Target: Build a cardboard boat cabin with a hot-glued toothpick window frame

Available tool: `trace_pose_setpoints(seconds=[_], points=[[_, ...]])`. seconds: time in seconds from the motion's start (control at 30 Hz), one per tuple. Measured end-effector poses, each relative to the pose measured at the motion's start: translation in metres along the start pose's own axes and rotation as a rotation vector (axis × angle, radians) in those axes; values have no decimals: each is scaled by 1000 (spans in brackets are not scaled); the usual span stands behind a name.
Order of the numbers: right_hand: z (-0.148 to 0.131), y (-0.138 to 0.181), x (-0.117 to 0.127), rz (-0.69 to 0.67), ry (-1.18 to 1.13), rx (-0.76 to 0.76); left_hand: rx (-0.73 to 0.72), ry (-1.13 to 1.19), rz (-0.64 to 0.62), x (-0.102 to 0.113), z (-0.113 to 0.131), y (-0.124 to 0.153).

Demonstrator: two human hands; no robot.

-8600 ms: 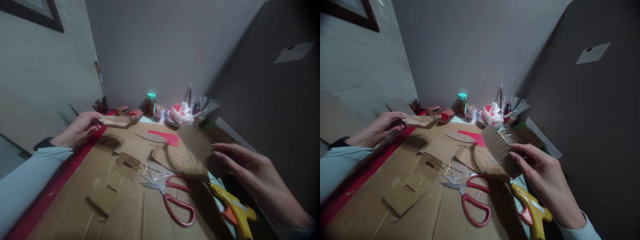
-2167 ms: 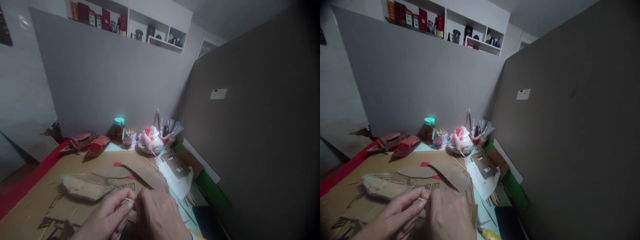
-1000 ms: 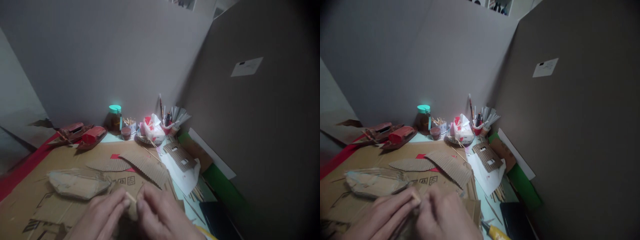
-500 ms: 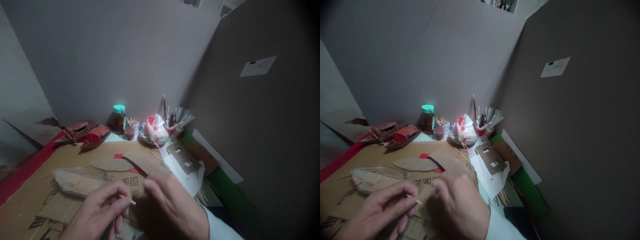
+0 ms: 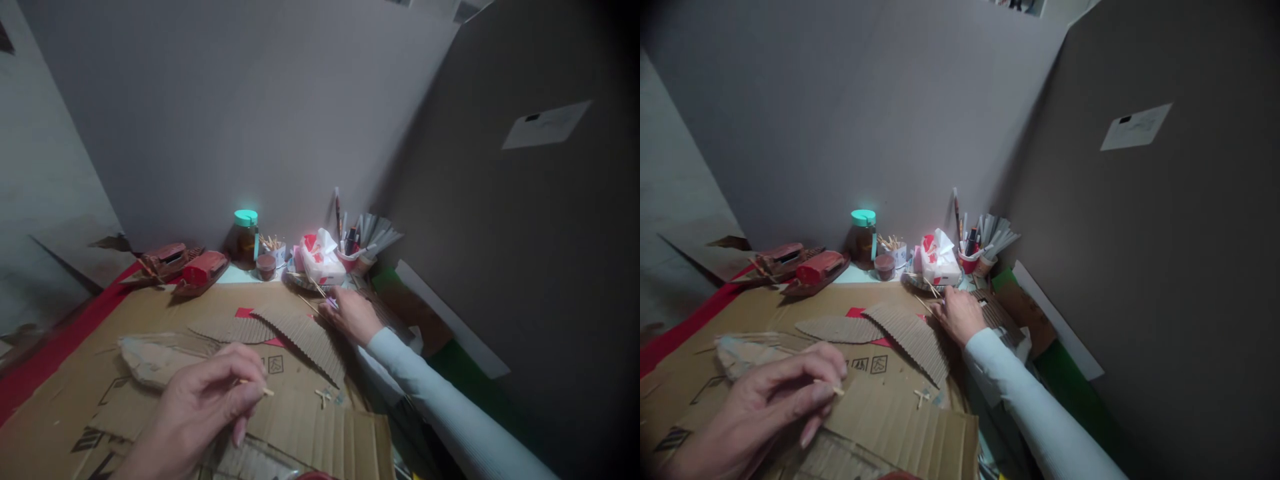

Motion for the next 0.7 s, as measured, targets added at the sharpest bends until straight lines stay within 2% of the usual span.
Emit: trace_pose_setpoints(seconds=[0.13,0.33,0.47,0.7], points=[[1,-5,-3,-4,81,14,23,48,30,-3,2,3],[5,-10,-6,-16,107,28,16,182,11,-6,4,5],[7,-16,-9,-12,72,33,66,193,-34,-8,4,4],[16,-11,-1,12,-94,60,112,227,-11,-9,8,1]])
Point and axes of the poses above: each hand's wrist, its own y-axis away from the middle knuckle, its own x-axis out of the back of the hand, z = x × y, the point moved 3 cm from there along -y, towards the middle knuckle, and after that the axes turned 7 degrees about -z, right-handed, at the moved point
